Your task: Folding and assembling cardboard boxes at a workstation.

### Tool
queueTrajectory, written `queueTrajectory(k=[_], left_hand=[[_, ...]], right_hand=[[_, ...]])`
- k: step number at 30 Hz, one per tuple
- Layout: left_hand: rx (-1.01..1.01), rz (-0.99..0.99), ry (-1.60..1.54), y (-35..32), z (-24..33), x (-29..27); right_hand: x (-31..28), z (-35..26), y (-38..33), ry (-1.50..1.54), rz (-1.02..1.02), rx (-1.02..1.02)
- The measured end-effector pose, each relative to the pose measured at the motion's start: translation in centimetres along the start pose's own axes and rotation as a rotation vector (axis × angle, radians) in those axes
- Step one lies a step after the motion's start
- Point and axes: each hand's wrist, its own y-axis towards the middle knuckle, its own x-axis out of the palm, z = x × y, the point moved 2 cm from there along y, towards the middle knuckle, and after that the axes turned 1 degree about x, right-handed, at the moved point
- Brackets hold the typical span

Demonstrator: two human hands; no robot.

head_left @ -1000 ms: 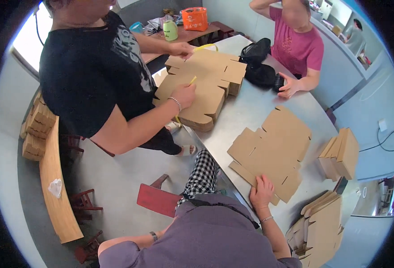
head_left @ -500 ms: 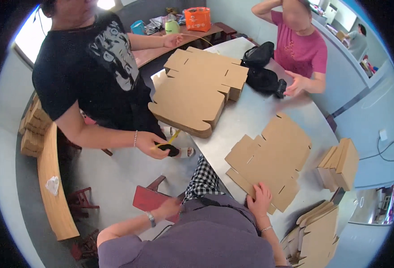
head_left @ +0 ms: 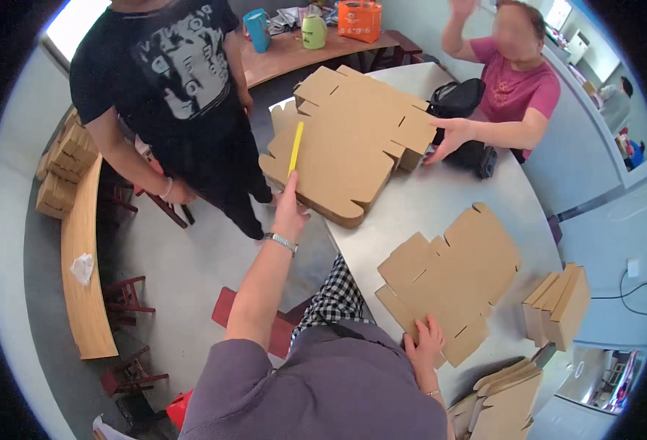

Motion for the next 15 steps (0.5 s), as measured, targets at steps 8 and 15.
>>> queueTrajectory(k=[8,15], left_hand=[[0.302,-0.133,-0.309,0.0,-0.1,0.3],[0.474,-0.093,-0.346,-2.0,1.7,1.8]], right_hand=[[0.7,0.6,-0.3,-0.031,0.035,-0.004],[0.7,0.7,0.0,-0.016,0.067,-0.028]])
